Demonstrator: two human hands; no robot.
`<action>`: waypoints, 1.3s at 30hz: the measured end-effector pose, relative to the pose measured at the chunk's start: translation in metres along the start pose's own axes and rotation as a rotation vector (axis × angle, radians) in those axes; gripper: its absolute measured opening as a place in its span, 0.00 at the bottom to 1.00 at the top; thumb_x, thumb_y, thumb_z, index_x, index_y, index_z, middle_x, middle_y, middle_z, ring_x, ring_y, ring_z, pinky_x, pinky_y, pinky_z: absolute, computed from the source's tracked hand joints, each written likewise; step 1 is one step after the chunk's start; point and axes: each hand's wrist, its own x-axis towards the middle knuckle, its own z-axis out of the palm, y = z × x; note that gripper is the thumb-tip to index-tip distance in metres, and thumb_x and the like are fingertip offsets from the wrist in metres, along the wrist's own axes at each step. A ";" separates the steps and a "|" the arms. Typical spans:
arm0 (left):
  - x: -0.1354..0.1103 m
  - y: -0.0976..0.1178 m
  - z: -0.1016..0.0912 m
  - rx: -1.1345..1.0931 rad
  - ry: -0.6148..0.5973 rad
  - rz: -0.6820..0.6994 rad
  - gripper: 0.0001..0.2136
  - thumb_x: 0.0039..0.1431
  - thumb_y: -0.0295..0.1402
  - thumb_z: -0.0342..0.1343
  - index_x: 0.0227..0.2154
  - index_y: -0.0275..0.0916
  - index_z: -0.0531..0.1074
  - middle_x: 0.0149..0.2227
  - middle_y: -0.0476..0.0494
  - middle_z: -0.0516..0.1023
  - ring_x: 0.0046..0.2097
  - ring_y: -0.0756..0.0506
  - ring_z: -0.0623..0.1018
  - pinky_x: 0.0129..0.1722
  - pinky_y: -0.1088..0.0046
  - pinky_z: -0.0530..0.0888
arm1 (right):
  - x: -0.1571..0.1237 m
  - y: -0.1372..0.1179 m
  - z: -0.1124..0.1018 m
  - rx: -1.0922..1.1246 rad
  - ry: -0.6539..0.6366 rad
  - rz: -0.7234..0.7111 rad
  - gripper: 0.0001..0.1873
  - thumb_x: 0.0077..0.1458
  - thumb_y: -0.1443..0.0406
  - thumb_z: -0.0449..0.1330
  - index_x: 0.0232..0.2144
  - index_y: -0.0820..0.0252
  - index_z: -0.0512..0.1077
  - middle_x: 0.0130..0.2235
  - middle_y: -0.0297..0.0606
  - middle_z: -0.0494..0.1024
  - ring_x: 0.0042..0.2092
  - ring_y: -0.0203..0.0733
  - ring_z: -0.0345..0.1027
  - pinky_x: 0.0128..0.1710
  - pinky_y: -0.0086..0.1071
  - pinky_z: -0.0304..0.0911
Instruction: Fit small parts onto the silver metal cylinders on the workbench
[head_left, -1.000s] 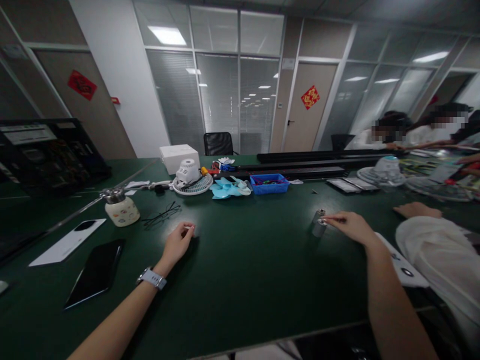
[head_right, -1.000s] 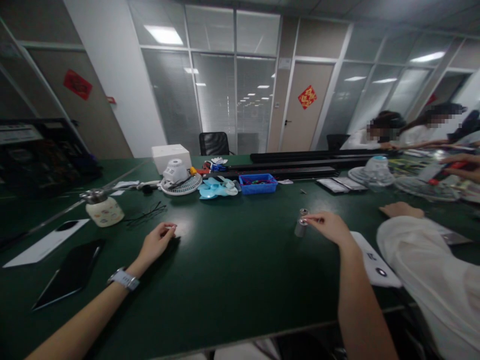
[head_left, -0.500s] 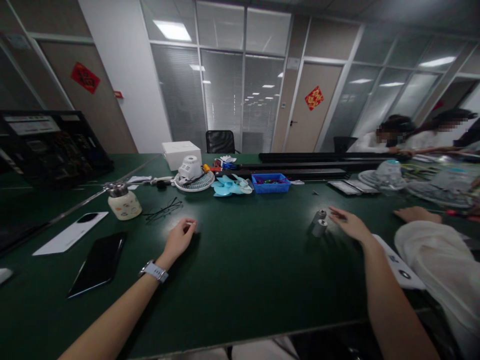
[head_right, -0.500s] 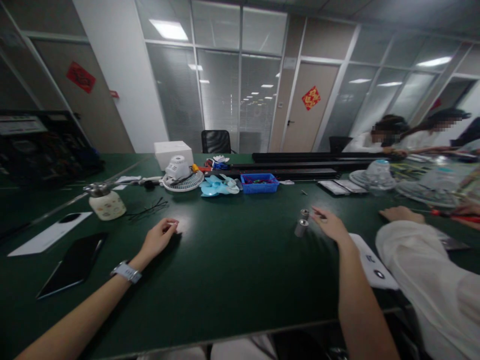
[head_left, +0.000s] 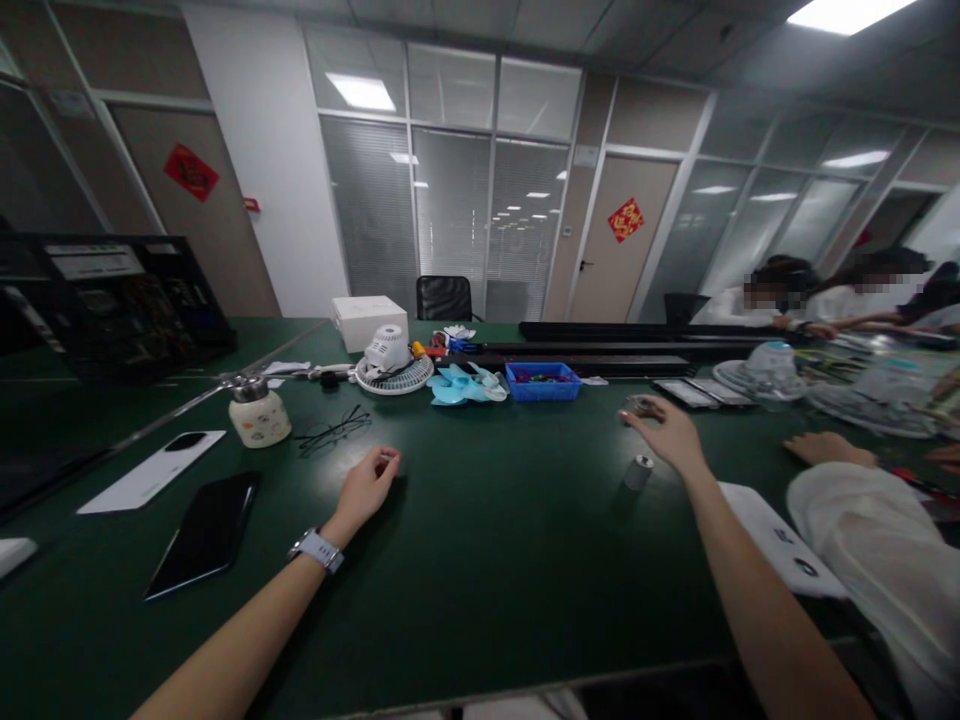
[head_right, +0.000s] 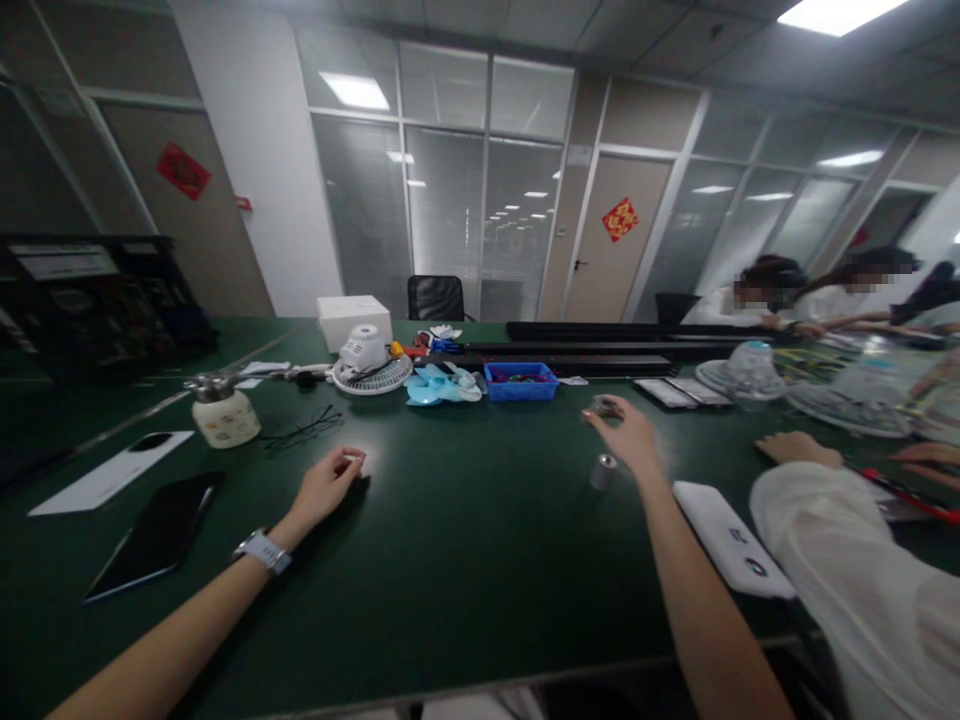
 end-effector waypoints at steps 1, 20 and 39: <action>0.000 0.000 0.000 0.001 0.003 0.003 0.16 0.56 0.46 0.46 0.38 0.40 0.69 0.29 0.46 0.77 0.32 0.45 0.76 0.32 0.70 0.68 | -0.005 -0.022 0.012 0.061 -0.061 -0.085 0.26 0.45 0.53 0.62 0.45 0.61 0.71 0.42 0.44 0.78 0.44 0.46 0.72 0.47 0.39 0.63; -0.008 0.029 0.002 -0.119 0.114 0.320 0.13 0.56 0.42 0.54 0.39 0.44 0.77 0.43 0.44 0.78 0.47 0.45 0.75 0.49 0.66 0.71 | -0.123 -0.180 0.216 0.214 -0.550 -0.489 0.20 0.51 0.54 0.60 0.44 0.56 0.70 0.38 0.38 0.76 0.40 0.42 0.68 0.40 0.33 0.60; 0.001 -0.003 -0.014 0.055 -0.092 0.152 0.22 0.54 0.42 0.55 0.52 0.43 0.68 0.38 0.48 0.81 0.47 0.42 0.77 0.48 0.67 0.70 | -0.132 -0.185 0.203 0.107 -0.492 -0.466 0.21 0.51 0.52 0.59 0.44 0.56 0.69 0.40 0.39 0.75 0.41 0.42 0.68 0.42 0.34 0.59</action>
